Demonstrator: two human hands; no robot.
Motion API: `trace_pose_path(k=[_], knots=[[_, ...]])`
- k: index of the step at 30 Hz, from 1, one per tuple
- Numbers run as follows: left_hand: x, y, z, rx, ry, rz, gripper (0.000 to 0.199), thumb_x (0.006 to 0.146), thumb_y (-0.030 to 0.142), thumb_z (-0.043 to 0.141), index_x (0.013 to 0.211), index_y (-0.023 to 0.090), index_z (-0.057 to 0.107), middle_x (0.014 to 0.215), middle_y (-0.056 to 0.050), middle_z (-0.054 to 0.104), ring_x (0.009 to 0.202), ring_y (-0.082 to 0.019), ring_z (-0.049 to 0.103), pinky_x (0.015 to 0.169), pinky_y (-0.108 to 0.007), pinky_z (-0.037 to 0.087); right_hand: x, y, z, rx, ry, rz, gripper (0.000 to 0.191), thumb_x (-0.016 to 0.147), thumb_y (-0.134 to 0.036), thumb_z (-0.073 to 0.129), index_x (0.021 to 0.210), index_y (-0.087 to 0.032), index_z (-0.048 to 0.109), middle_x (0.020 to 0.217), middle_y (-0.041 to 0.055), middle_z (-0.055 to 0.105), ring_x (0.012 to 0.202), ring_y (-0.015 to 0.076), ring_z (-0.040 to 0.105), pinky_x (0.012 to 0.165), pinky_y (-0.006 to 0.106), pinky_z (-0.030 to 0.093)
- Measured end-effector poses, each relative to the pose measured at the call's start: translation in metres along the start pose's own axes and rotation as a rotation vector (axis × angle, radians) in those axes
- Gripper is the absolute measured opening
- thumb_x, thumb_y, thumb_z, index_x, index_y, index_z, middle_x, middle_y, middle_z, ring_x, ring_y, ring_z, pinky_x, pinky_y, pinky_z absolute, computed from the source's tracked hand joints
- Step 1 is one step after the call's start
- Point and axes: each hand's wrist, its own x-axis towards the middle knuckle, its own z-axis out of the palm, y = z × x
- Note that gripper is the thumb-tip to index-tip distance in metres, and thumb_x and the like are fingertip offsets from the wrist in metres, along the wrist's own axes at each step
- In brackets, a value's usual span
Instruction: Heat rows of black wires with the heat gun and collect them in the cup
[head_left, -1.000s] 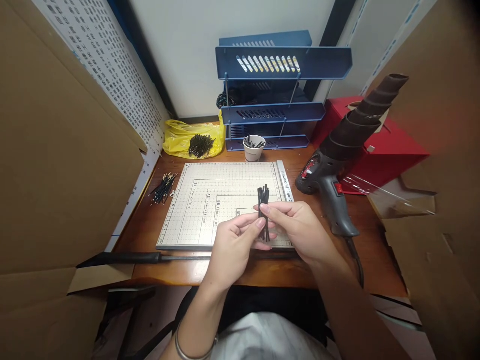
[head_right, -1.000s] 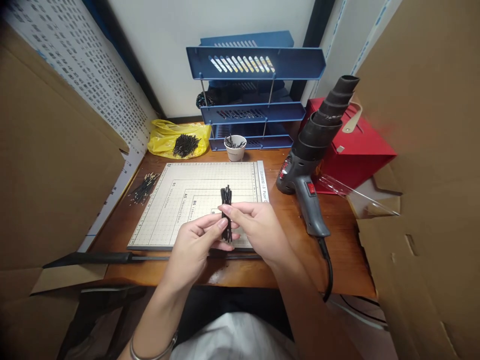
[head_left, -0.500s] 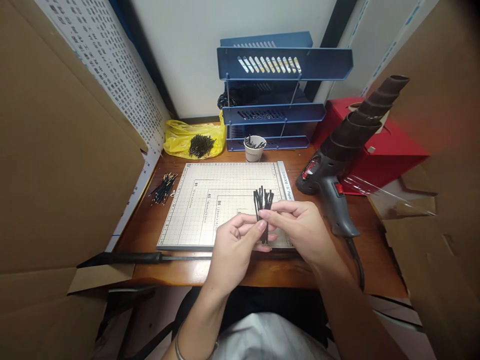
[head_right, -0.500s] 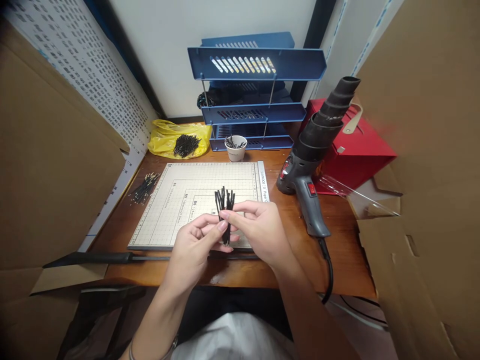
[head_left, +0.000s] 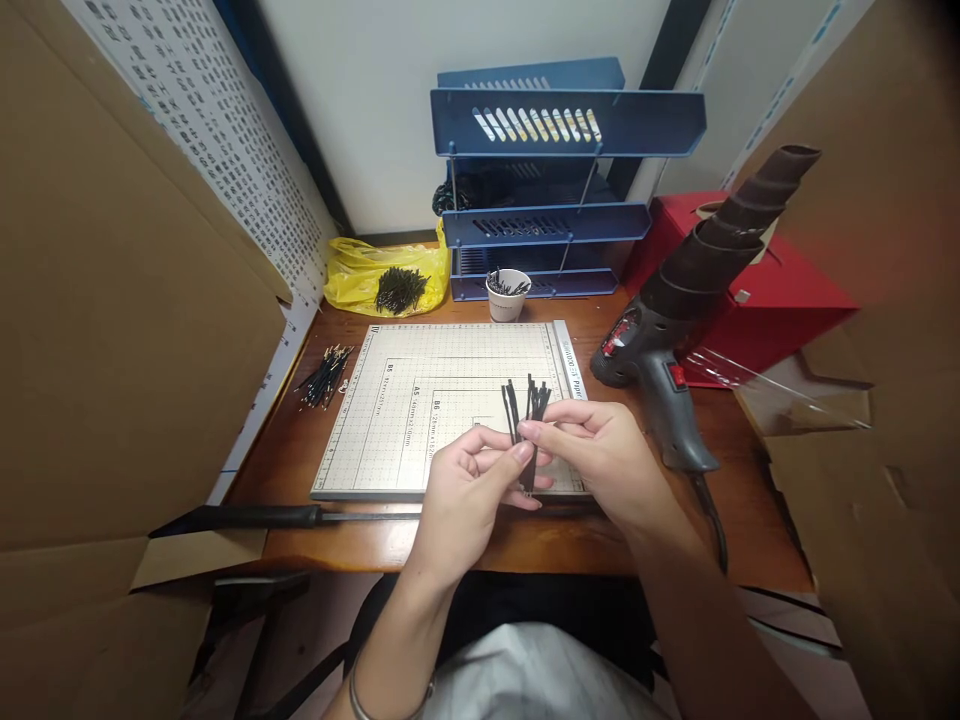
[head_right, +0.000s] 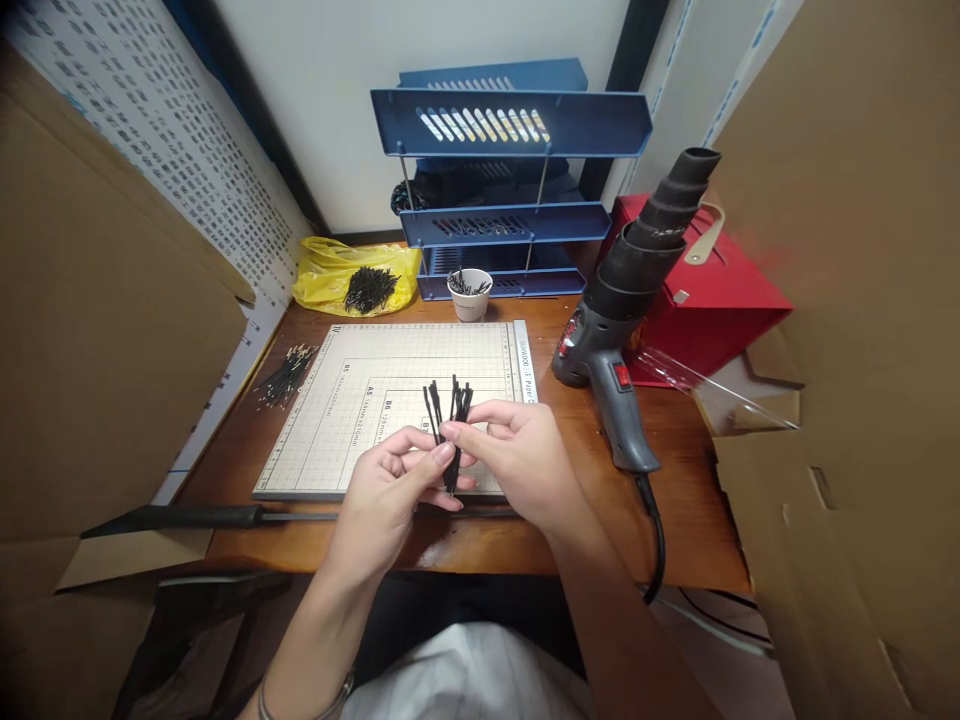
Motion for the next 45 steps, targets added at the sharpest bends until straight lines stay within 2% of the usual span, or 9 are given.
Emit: trace_pose_path(k=[5,8,12,16,24,36,40,43,45], knots=[[0.0,0.0,-0.001,0.021,-0.017,-0.009,0.038,0.08,0.046,0.086,0.085,0.014,0.065,0.076,-0.004,0.078,0.064,-0.017,0.077,0.055,-0.02,0.062,-0.001,-0.005,0.0,-0.052,0.006,-0.021,0.03,0.066,-0.04,0.085,0.062,-0.015,0.069,0.052,0.0004,0.061,0.05,0.0098,0.054,0.045,0.019,0.043],[0.0,0.001,-0.002,0.038,-0.022,-0.011,0.036,0.081,0.044,0.085,0.086,0.014,0.066,0.073,-0.003,0.077,0.063,-0.016,0.076,0.056,-0.02,0.062,-0.003,-0.01,0.003,-0.044,0.039,0.008,0.034,0.061,-0.043,0.088,0.061,-0.015,0.068,0.05,-0.0007,0.058,0.049,0.01,0.052,0.042,0.019,0.042],[-0.001,0.004,-0.002,0.043,-0.031,-0.019,0.036,0.079,0.043,0.087,0.086,0.015,0.065,0.066,-0.001,0.074,0.062,-0.016,0.075,0.055,-0.02,0.062,-0.004,-0.007,0.005,0.046,-0.018,0.052,0.038,0.059,-0.046,0.09,0.064,-0.016,0.067,0.053,-0.0015,0.058,0.048,0.0099,0.052,0.042,0.02,0.045],[-0.002,0.005,0.0,0.045,-0.048,-0.027,0.037,0.08,0.044,0.086,0.088,0.016,0.064,0.066,-0.001,0.075,0.062,-0.016,0.076,0.054,-0.02,0.061,-0.004,0.001,0.002,0.111,-0.093,0.048,0.033,0.065,-0.04,0.088,0.067,-0.015,0.067,0.058,-0.001,0.06,0.053,0.0094,0.054,0.046,0.019,0.05],[0.0,0.003,0.001,0.024,-0.028,-0.015,0.038,0.078,0.043,0.087,0.087,0.016,0.062,0.065,0.0,0.074,0.063,-0.016,0.076,0.055,-0.019,0.061,-0.004,0.003,0.001,0.113,-0.08,0.065,0.028,0.068,-0.037,0.087,0.07,-0.014,0.071,0.059,-0.0013,0.061,0.052,0.0075,0.053,0.047,0.017,0.05],[-0.001,0.001,-0.006,0.05,-0.013,-0.009,0.028,0.082,0.034,0.085,0.098,0.013,0.077,0.082,-0.006,0.08,0.07,-0.016,0.076,0.06,-0.02,0.061,-0.005,-0.004,0.005,0.048,-0.055,0.064,0.035,0.069,-0.046,0.085,0.064,-0.015,0.069,0.058,-0.0005,0.06,0.049,0.0101,0.055,0.047,0.022,0.049],[-0.002,0.001,-0.007,0.072,0.001,-0.002,0.027,0.085,0.036,0.083,0.101,0.014,0.08,0.087,-0.009,0.081,0.077,-0.018,0.077,0.063,-0.02,0.06,-0.003,-0.003,0.001,-0.028,-0.13,-0.046,0.038,0.08,-0.048,0.076,0.061,-0.017,0.066,0.059,-0.0002,0.059,0.056,0.0114,0.056,0.054,0.024,0.048],[-0.002,0.002,-0.005,0.106,0.028,0.02,0.029,0.085,0.039,0.082,0.101,0.014,0.081,0.089,-0.01,0.081,0.084,-0.019,0.077,0.067,-0.02,0.058,-0.001,-0.001,-0.002,-0.095,-0.141,-0.145,0.04,0.085,-0.046,0.071,0.059,-0.017,0.064,0.059,-0.0004,0.058,0.06,0.0113,0.053,0.06,0.024,0.046],[-0.002,0.003,-0.005,0.133,0.018,0.02,0.03,0.084,0.039,0.083,0.102,0.015,0.081,0.089,-0.01,0.081,0.084,-0.02,0.077,0.069,-0.022,0.058,-0.001,0.0,-0.002,-0.107,-0.13,-0.146,0.039,0.085,-0.045,0.072,0.059,-0.017,0.062,0.058,-0.0013,0.055,0.059,0.0106,0.049,0.058,0.024,0.043]])
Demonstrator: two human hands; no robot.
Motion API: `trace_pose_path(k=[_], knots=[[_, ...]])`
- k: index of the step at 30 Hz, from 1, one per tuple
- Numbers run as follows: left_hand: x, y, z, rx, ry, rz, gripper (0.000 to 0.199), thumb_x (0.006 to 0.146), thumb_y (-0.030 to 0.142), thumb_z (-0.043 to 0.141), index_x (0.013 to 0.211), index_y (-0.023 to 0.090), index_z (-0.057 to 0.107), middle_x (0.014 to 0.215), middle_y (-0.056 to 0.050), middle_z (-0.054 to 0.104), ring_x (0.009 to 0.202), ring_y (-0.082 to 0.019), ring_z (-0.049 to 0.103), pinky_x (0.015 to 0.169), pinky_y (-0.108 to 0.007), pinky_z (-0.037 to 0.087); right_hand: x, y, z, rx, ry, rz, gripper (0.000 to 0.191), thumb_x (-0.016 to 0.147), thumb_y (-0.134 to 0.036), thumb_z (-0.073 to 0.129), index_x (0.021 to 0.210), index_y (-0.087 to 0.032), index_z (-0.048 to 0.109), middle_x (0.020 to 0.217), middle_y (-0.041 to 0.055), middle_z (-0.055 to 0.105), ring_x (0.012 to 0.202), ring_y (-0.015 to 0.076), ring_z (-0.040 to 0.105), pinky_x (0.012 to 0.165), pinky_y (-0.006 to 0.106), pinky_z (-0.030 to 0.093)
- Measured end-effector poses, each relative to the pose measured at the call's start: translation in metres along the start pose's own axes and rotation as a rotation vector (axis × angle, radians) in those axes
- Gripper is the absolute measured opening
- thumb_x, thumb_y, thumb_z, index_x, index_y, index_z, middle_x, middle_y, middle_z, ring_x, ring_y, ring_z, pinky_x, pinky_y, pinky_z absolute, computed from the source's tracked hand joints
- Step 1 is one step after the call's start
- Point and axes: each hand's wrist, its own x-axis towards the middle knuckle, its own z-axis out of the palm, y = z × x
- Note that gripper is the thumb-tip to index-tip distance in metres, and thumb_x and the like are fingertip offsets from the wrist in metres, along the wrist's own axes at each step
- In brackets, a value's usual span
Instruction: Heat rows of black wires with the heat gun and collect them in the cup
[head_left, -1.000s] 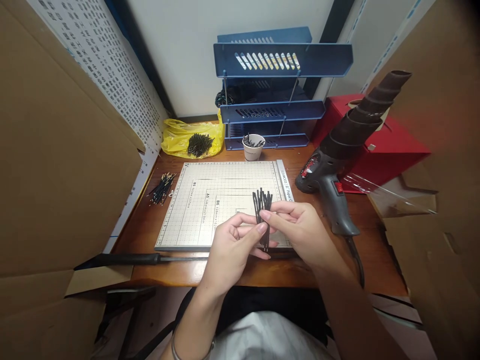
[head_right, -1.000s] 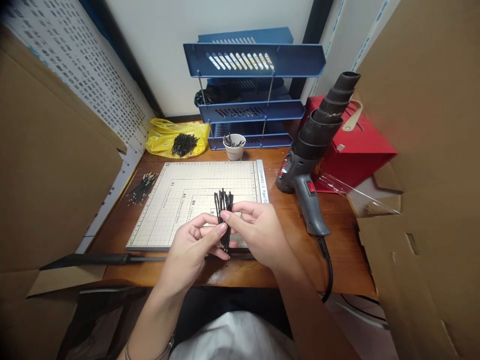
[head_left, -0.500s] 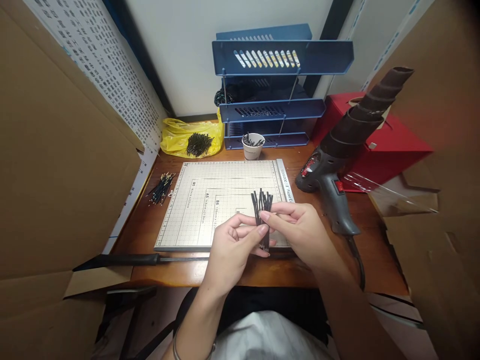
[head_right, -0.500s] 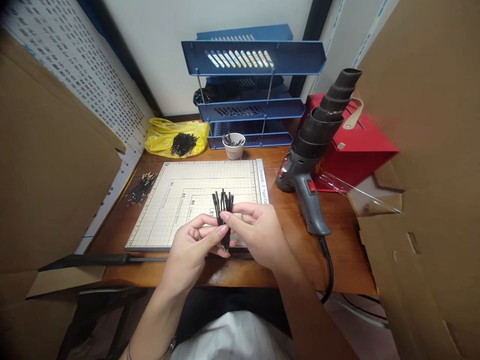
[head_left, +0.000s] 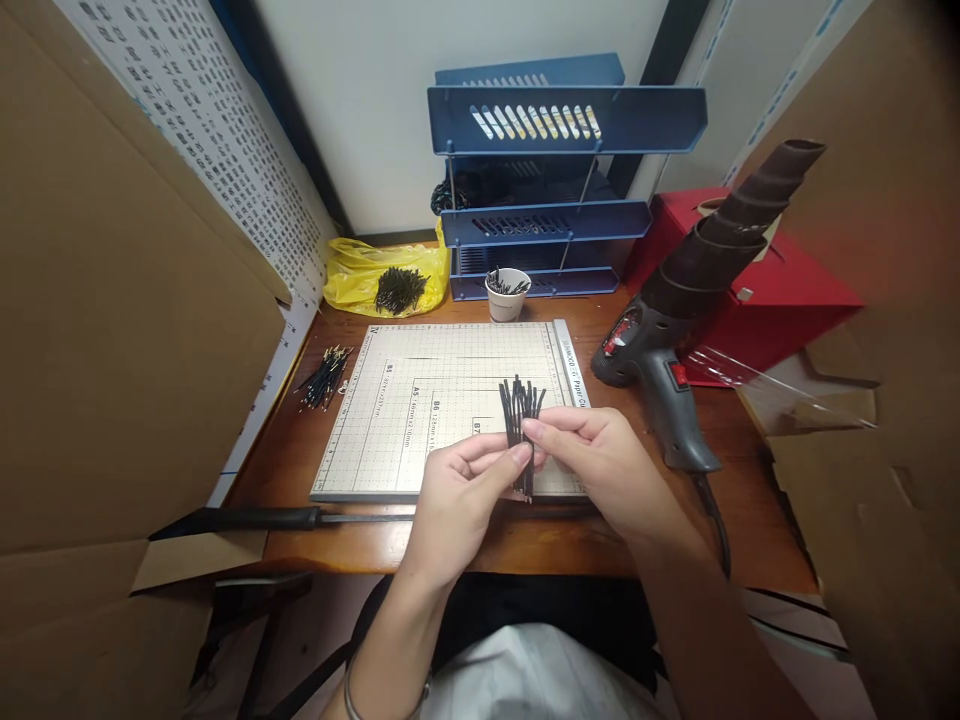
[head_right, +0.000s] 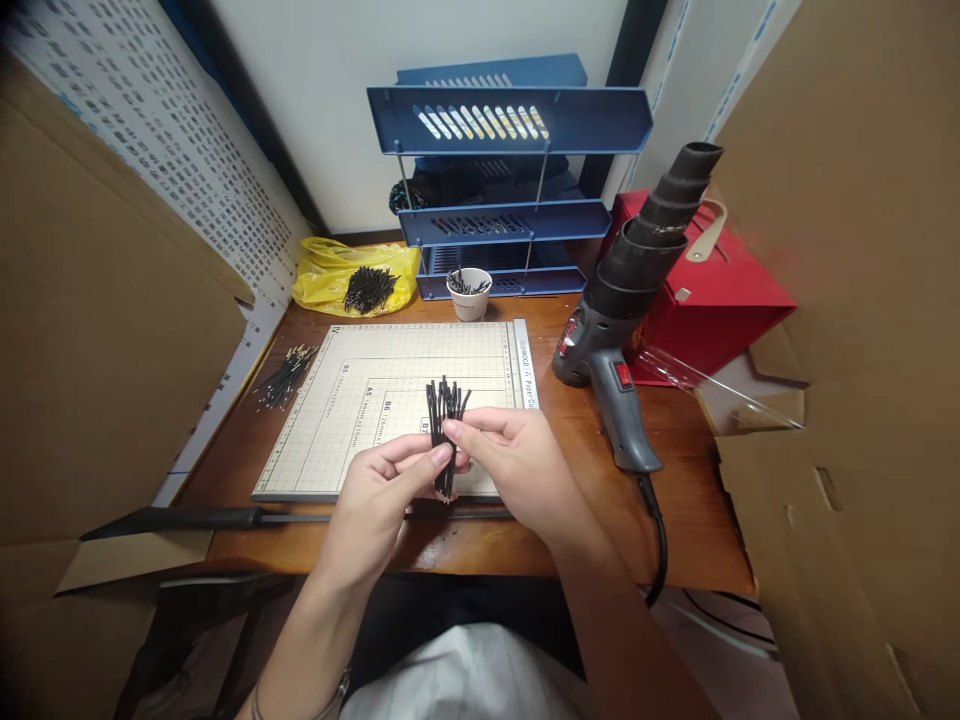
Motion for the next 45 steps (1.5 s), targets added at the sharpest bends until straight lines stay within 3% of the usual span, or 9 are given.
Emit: trace_pose_path(k=[8,13,22,29,34,38,41,43,45], knots=[[0.001,0.008,0.001,0.032,-0.059,0.016,0.023,0.08,0.036,0.085,0.09,0.015,0.082,0.083,-0.008,0.08,0.079,-0.018,0.075,0.077,-0.026,0.057,-0.003,-0.004,-0.001,0.021,-0.028,0.028,0.042,0.083,-0.048,0.072,0.057,-0.018,0.058,0.056,-0.003,0.048,0.056,0.0099,0.041,0.054,0.025,0.034],[-0.002,0.008,0.003,0.031,-0.048,0.037,0.023,0.085,0.036,0.08,0.089,0.014,0.082,0.084,-0.009,0.08,0.076,-0.018,0.073,0.076,-0.026,0.056,-0.004,-0.003,-0.004,0.014,-0.093,-0.017,0.043,0.089,-0.046,0.067,0.058,-0.018,0.058,0.058,-0.003,0.048,0.057,0.0102,0.04,0.057,0.025,0.036],[-0.006,0.009,0.003,0.092,0.008,0.064,0.025,0.087,0.04,0.078,0.08,0.015,0.078,0.075,-0.006,0.077,0.07,-0.017,0.07,0.073,-0.027,0.054,-0.004,-0.006,-0.001,0.032,-0.075,-0.003,0.038,0.088,-0.045,0.069,0.06,-0.019,0.062,0.06,-0.0023,0.052,0.059,0.0109,0.044,0.059,0.024,0.04],[-0.003,0.006,0.003,0.031,-0.013,0.049,0.026,0.086,0.04,0.079,0.09,0.014,0.081,0.086,-0.009,0.08,0.079,-0.02,0.074,0.079,-0.028,0.056,-0.003,0.0,-0.001,0.079,-0.074,0.013,0.032,0.087,-0.043,0.071,0.068,-0.018,0.068,0.062,-0.0023,0.056,0.06,0.0103,0.047,0.06,0.024,0.04],[0.001,0.008,0.003,0.051,-0.102,0.019,0.027,0.086,0.039,0.08,0.099,0.015,0.082,0.089,-0.008,0.081,0.081,-0.02,0.074,0.079,-0.028,0.056,-0.001,0.005,-0.002,0.107,-0.039,0.068,0.036,0.083,-0.047,0.076,0.065,-0.017,0.068,0.06,-0.0021,0.056,0.061,0.0106,0.049,0.059,0.024,0.038],[0.01,0.015,-0.003,0.331,-0.116,0.101,0.022,0.092,0.036,0.072,0.097,0.018,0.084,0.086,-0.005,0.08,0.081,-0.022,0.073,0.078,-0.03,0.054,-0.002,0.002,-0.007,0.036,-0.018,0.076,0.037,0.082,-0.05,0.076,0.066,-0.017,0.071,0.067,0.0012,0.064,0.068,0.0141,0.056,0.066,0.027,0.044],[0.021,0.02,-0.007,0.815,-0.013,0.361,0.02,0.096,0.026,0.064,0.098,0.023,0.084,0.085,-0.004,0.079,0.081,-0.024,0.069,0.078,-0.033,0.051,-0.007,0.004,-0.018,-0.135,0.224,0.062,0.036,0.081,-0.054,0.076,0.091,-0.02,0.08,0.075,0.0026,0.066,0.073,0.0165,0.058,0.066,0.028,0.044],[0.029,0.021,-0.008,1.184,0.04,0.512,0.023,0.096,0.017,0.061,0.098,0.023,0.083,0.085,-0.007,0.078,0.085,-0.027,0.065,0.078,-0.036,0.049,-0.012,0.008,-0.027,-0.282,0.397,0.06,0.045,0.082,-0.058,0.074,0.105,-0.021,0.08,0.064,-0.0012,0.055,0.062,0.0144,0.049,0.057,0.028,0.038],[0.036,0.019,-0.006,1.471,0.038,0.562,0.025,0.095,0.01,0.059,0.096,0.021,0.082,0.085,-0.01,0.077,0.091,-0.03,0.061,0.077,-0.039,0.048,-0.016,0.014,-0.034,-0.453,0.448,0.031,0.045,0.085,-0.058,0.07,0.11,-0.022,0.078,0.058,-0.0044,0.041,0.055,0.0129,0.039,0.052,0.029,0.031]])
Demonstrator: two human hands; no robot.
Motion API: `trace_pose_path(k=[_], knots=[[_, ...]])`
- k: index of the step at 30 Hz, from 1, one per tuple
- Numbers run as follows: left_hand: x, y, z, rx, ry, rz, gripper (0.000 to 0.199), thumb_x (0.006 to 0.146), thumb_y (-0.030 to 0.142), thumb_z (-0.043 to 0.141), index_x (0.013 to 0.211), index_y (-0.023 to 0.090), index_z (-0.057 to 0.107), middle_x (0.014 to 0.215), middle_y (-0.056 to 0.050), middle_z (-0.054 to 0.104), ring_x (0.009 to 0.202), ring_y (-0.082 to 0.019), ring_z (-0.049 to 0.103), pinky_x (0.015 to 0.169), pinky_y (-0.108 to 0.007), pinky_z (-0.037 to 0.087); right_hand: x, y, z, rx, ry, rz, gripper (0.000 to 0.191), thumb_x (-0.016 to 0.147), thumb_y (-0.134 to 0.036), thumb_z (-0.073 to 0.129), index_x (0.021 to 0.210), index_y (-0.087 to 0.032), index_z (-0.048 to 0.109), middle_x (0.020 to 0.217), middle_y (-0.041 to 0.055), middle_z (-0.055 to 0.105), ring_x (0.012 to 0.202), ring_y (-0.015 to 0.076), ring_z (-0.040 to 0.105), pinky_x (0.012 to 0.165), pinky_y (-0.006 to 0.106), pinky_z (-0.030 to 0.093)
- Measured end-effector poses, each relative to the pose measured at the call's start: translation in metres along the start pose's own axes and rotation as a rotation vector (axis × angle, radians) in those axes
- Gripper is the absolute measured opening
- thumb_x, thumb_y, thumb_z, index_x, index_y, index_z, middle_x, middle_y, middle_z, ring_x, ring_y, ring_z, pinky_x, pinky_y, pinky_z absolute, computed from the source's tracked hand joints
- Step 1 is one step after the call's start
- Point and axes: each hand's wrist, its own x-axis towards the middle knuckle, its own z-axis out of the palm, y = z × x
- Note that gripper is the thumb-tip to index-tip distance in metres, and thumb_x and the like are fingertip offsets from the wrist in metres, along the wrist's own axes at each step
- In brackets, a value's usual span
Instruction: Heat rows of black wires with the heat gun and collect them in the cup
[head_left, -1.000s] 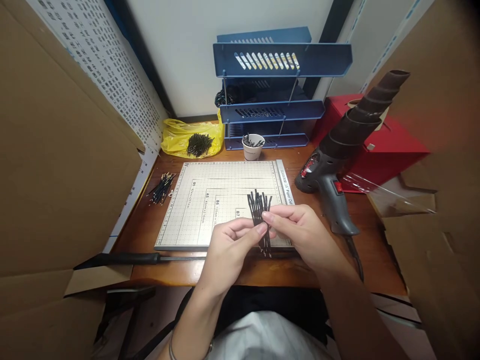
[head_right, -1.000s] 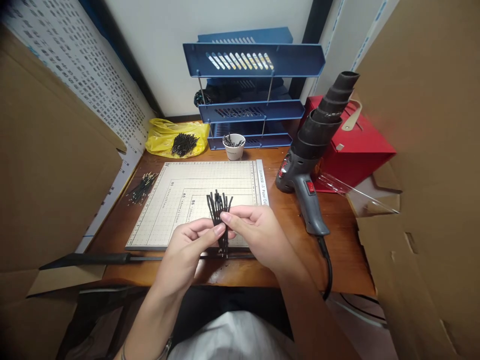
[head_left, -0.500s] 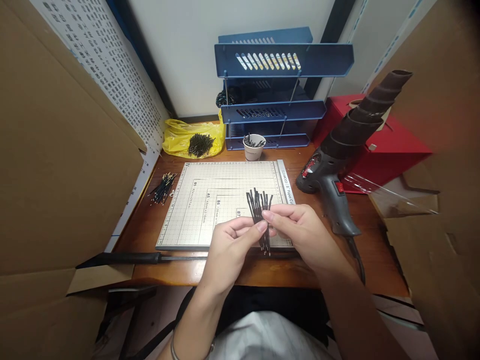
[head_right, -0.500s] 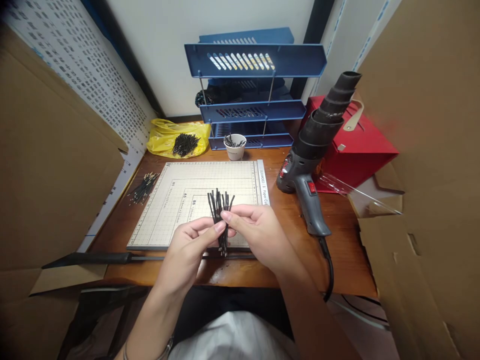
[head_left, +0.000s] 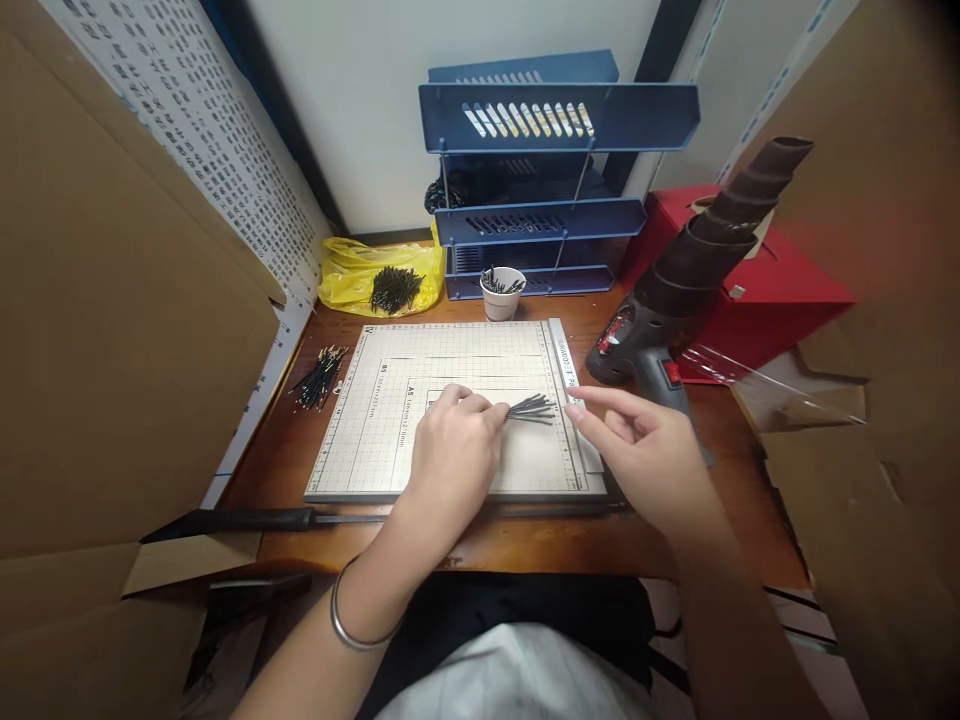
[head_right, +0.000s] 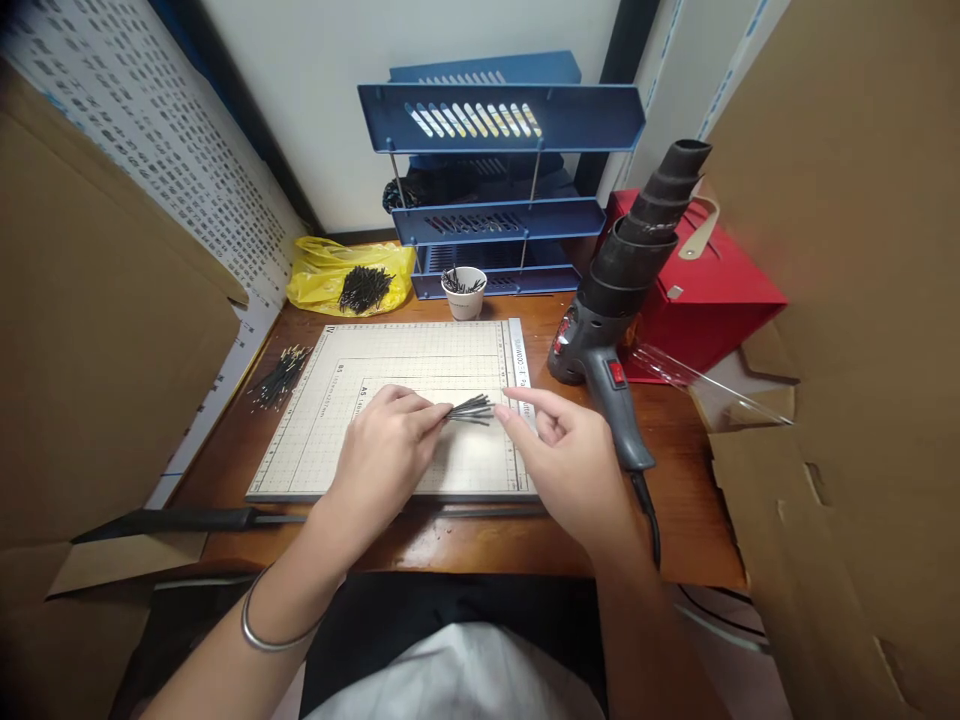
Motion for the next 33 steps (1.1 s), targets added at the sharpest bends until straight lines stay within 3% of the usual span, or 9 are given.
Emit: trace_pose_path(k=[2,5,9,14,17,21,23,26,33], knots=[[0.003,0.0,0.005,0.147,-0.058,0.037,0.025,0.095,0.008,0.058,0.094,0.018,0.081,0.086,-0.011,0.076,0.094,-0.031,0.059,0.076,-0.04,0.048,-0.001,0.007,-0.001,-0.165,-0.031,-0.122,0.038,0.088,-0.052,0.069,0.111,-0.023,0.077,0.061,-0.0041,0.042,0.056,0.0133,0.041,0.054,0.03,0.032],[0.004,0.0,0.011,0.217,-0.101,0.053,0.024,0.096,0.008,0.056,0.097,0.016,0.079,0.092,-0.011,0.074,0.096,-0.031,0.058,0.078,-0.041,0.049,-0.002,0.012,0.004,-0.329,-0.09,-0.305,0.027,0.09,-0.034,0.069,0.113,-0.022,0.075,0.081,0.0013,0.06,0.074,0.0174,0.057,0.069,0.033,0.044],[-0.001,0.0,0.01,0.158,-0.135,0.031,0.026,0.096,0.01,0.054,0.11,0.015,0.075,0.103,-0.012,0.071,0.101,-0.03,0.058,0.082,-0.042,0.05,0.001,0.013,0.015,-0.304,-0.119,-0.433,0.025,0.09,-0.014,0.059,0.111,-0.018,0.072,0.109,0.0075,0.068,0.102,0.0219,0.065,0.093,0.036,0.05],[-0.007,-0.001,0.004,0.077,-0.158,0.045,0.028,0.095,0.018,0.058,0.119,0.017,0.07,0.113,-0.011,0.068,0.107,-0.03,0.058,0.089,-0.044,0.052,0.005,0.014,0.017,-0.244,0.021,-0.494,0.029,0.089,-0.005,0.047,0.099,-0.018,0.071,0.1,0.0067,0.074,0.093,0.0191,0.071,0.086,0.031,0.055],[-0.014,-0.003,0.008,0.06,-0.13,0.058,0.035,0.095,0.022,0.06,0.129,0.016,0.066,0.125,-0.011,0.067,0.116,-0.031,0.058,0.096,-0.047,0.051,-0.001,0.015,0.022,-0.324,0.025,-0.556,0.035,0.093,-0.009,0.045,0.118,-0.015,0.068,0.116,0.0099,0.075,0.108,0.0203,0.071,0.095,0.033,0.055],[-0.029,-0.004,0.02,0.133,-0.03,0.075,0.045,0.101,0.023,0.049,0.145,0.011,0.053,0.15,-0.013,0.057,0.143,-0.034,0.045,0.117,-0.056,0.037,-0.019,0.016,0.044,-0.627,-0.135,-0.75,0.055,0.096,-0.005,0.03,0.149,-0.005,0.047,0.154,0.0153,0.052,0.146,0.0226,0.046,0.12,0.05,0.036],[-0.037,-0.004,0.024,0.183,-0.003,0.066,0.047,0.104,0.023,0.042,0.149,0.011,0.05,0.155,-0.012,0.053,0.148,-0.035,0.04,0.121,-0.06,0.031,-0.027,0.015,0.055,-0.752,-0.179,-0.775,0.057,0.099,-0.007,0.026,0.154,-0.003,0.037,0.163,0.016,0.037,0.153,0.0238,0.033,0.126,0.061,0.021],[-0.046,-0.005,0.026,0.209,-0.001,0.063,0.049,0.104,0.022,0.038,0.151,0.013,0.049,0.157,-0.009,0.051,0.15,-0.034,0.039,0.122,-0.061,0.029,-0.033,0.014,0.065,-0.839,-0.25,-0.75,0.056,0.102,-0.013,0.025,0.157,-0.002,0.031,0.166,0.0155,0.028,0.156,0.0239,0.026,0.126,0.066,0.007],[-0.049,-0.008,0.025,0.205,-0.029,0.046,0.05,0.105,0.022,0.035,0.152,0.016,0.049,0.158,-0.006,0.05,0.151,-0.034,0.037,0.123,-0.061,0.03,-0.038,0.012,0.067,-0.897,-0.301,-0.716,0.058,0.103,-0.017,0.025,0.158,-0.001,0.028,0.167,0.0162,0.024,0.157,0.0258,0.022,0.126,0.069,0.007]])
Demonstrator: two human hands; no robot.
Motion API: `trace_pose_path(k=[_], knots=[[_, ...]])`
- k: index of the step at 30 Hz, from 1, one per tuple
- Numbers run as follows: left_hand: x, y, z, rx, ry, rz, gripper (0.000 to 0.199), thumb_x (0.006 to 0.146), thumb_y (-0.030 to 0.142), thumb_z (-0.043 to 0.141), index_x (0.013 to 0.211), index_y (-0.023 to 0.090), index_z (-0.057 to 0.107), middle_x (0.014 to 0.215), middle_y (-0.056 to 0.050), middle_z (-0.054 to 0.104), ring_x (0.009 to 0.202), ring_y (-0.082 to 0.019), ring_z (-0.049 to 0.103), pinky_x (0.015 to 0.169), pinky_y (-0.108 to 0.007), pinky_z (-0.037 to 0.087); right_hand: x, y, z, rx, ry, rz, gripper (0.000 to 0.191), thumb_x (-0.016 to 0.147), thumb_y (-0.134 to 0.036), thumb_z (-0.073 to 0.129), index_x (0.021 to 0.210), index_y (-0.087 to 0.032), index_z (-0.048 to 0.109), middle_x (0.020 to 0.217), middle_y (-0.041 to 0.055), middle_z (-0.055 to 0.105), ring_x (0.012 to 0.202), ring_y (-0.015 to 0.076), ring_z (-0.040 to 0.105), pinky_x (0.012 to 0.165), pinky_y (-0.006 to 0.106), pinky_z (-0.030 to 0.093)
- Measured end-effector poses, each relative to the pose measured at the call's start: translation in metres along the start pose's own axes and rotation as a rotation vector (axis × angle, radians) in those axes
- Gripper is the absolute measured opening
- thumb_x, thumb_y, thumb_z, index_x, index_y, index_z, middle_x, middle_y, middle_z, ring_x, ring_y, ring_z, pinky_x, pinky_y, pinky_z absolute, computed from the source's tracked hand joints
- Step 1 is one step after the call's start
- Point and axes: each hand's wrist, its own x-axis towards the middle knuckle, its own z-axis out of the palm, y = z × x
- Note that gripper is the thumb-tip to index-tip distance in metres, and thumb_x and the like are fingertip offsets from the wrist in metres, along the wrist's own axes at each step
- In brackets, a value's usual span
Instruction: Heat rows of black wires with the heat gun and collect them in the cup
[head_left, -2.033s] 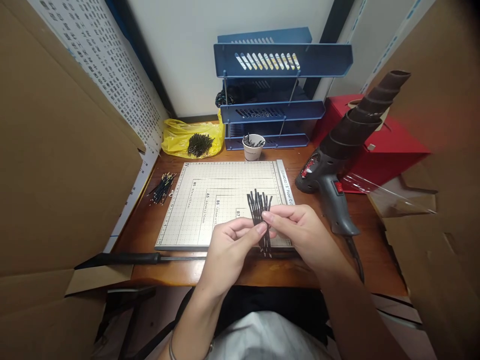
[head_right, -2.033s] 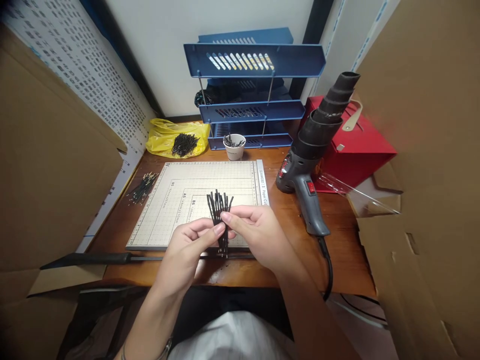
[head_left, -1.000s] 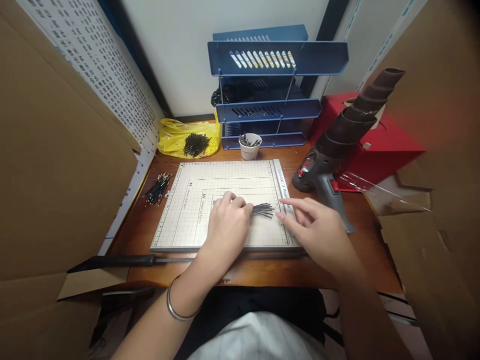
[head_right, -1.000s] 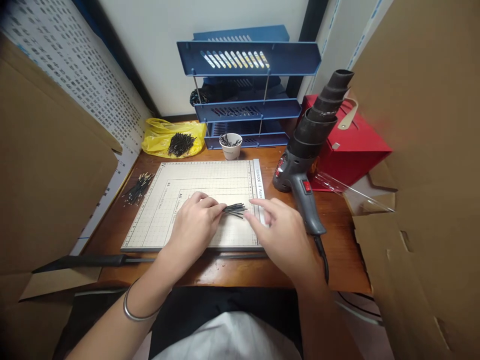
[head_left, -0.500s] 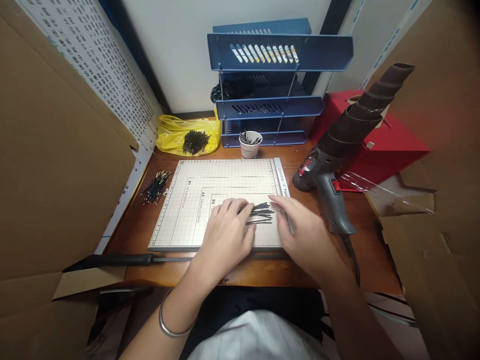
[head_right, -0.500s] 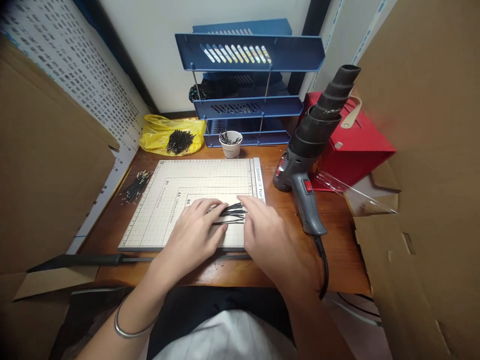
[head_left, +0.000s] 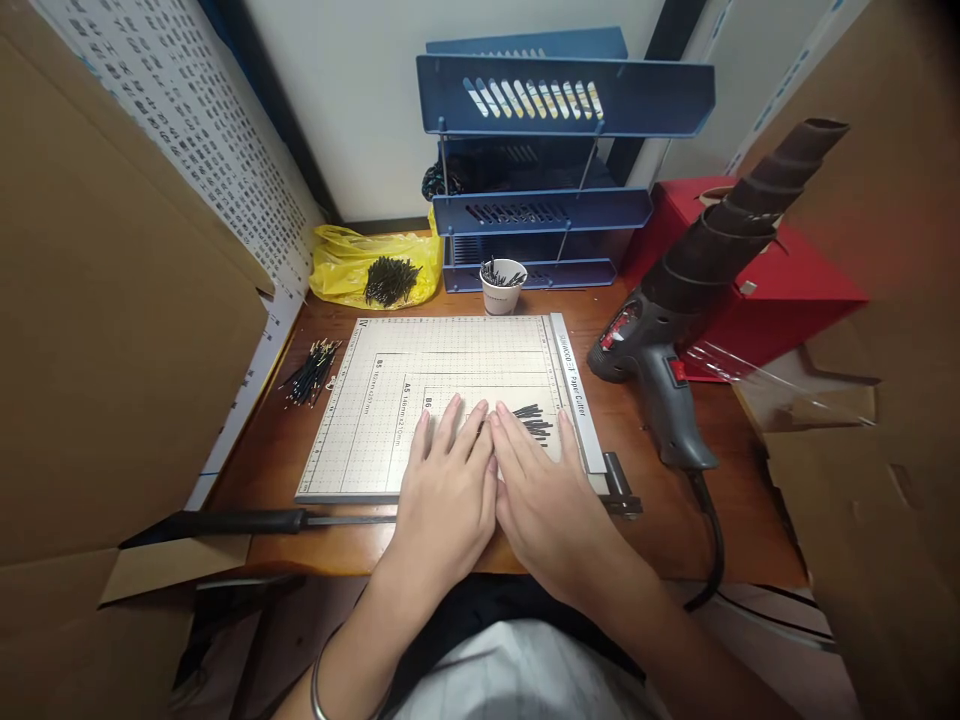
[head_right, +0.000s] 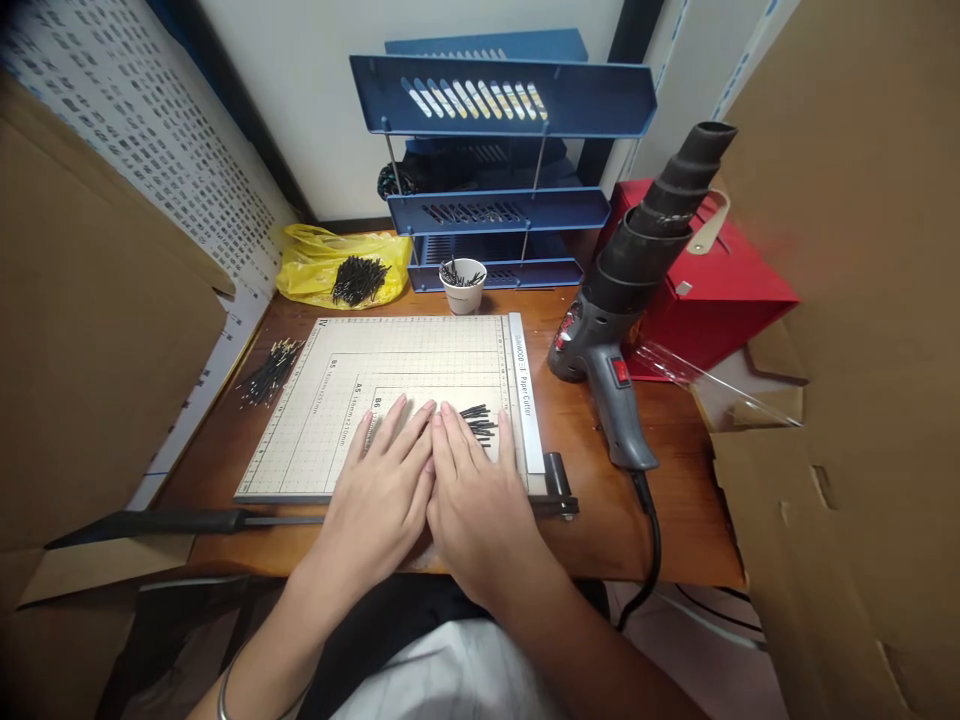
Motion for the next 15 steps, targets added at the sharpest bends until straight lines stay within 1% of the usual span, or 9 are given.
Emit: trace_pose_path(k=[5,10,15], knots=[[-0.0008,-0.0013,-0.001,0.008,-0.013,-0.007,0.051,0.105,0.022,0.035,0.154,0.017,0.047,0.161,-0.004,0.046,0.152,-0.036,0.035,0.122,-0.062,0.032,0.0002,-0.002,0.001,-0.004,-0.018,0.008,0.058,0.103,-0.018,0.024,0.158,-0.001,0.028,0.167,0.0159,0.023,0.158,0.026,0.021,0.125,0.07,0.013],[-0.0005,-0.0022,-0.0019,0.008,-0.023,0.001,0.051,0.106,0.022,0.034,0.156,0.018,0.044,0.162,-0.004,0.044,0.153,-0.035,0.033,0.122,-0.062,0.031,0.0012,-0.0033,0.0009,0.001,-0.019,0.026,0.058,0.102,-0.018,0.026,0.157,-0.001,0.033,0.167,0.0167,0.024,0.157,0.0278,0.023,0.124,0.072,0.015],[-0.0002,-0.0033,-0.0026,0.006,-0.032,-0.002,0.049,0.106,0.023,0.035,0.154,0.019,0.047,0.161,-0.004,0.046,0.152,-0.035,0.034,0.122,-0.062,0.032,0.0007,-0.0033,-0.0001,0.018,-0.018,0.032,0.058,0.102,-0.018,0.027,0.157,-0.001,0.033,0.167,0.0168,0.025,0.157,0.028,0.023,0.124,0.071,0.017]])
